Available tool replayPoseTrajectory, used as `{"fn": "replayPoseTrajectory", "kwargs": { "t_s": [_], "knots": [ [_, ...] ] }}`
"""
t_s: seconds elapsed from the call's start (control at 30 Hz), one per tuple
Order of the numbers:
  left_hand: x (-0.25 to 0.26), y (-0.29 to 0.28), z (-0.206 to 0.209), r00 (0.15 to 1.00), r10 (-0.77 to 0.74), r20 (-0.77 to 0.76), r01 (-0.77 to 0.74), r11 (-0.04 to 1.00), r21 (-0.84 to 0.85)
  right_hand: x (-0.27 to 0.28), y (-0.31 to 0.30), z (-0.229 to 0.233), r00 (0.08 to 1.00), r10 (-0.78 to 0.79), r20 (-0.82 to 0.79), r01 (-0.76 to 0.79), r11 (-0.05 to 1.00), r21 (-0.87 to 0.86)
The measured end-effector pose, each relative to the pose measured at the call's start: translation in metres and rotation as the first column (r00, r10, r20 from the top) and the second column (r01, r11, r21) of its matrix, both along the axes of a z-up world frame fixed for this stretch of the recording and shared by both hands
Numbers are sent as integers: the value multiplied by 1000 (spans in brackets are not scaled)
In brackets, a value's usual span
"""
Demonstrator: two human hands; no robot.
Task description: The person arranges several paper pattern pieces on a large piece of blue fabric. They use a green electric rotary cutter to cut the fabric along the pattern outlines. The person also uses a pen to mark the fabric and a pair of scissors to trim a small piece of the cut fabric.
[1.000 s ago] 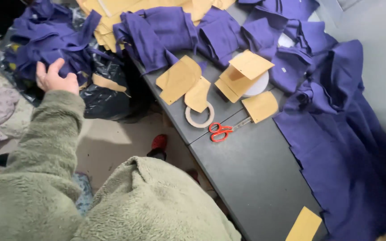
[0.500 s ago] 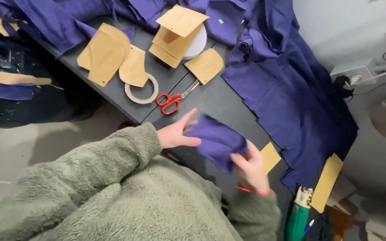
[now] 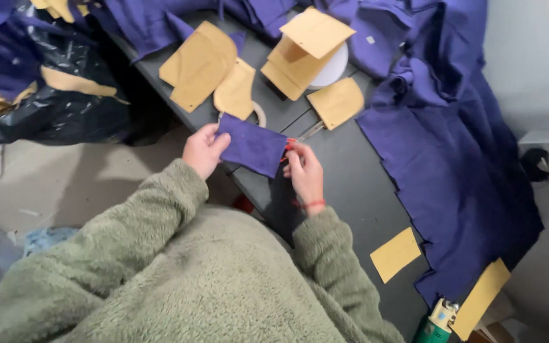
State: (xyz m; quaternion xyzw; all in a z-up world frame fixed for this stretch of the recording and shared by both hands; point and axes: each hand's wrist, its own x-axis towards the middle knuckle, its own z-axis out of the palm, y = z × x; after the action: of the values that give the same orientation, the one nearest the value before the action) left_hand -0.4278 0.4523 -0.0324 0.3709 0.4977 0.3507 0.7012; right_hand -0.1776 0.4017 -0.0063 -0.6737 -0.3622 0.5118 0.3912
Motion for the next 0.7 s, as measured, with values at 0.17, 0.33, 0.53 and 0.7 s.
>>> {"fn": "replayPoseTrajectory", "kwargs": {
  "t_s": [0.17, 0.33, 0.53, 0.7],
  "knots": [
    [-24, 17, -4, 993, 112, -38, -116, 985, -125, -25, 28, -14, 813, 5, 583, -110, 983, 144],
    [-26, 7, -36, 991, -120, 54, 125, 987, -101, -22, 8, 6, 661, -44, 749, -64, 991, 115],
    [-33, 49, 84, 634, 556, 538, -176, 781, -599, -36, 11, 28, 616, 7, 788, 55, 997, -52],
    [-19, 27, 16, 793, 476, 380, -334, 862, -382, -39, 18, 21, 611, 67, 788, 43, 992, -118]
  ]
}}
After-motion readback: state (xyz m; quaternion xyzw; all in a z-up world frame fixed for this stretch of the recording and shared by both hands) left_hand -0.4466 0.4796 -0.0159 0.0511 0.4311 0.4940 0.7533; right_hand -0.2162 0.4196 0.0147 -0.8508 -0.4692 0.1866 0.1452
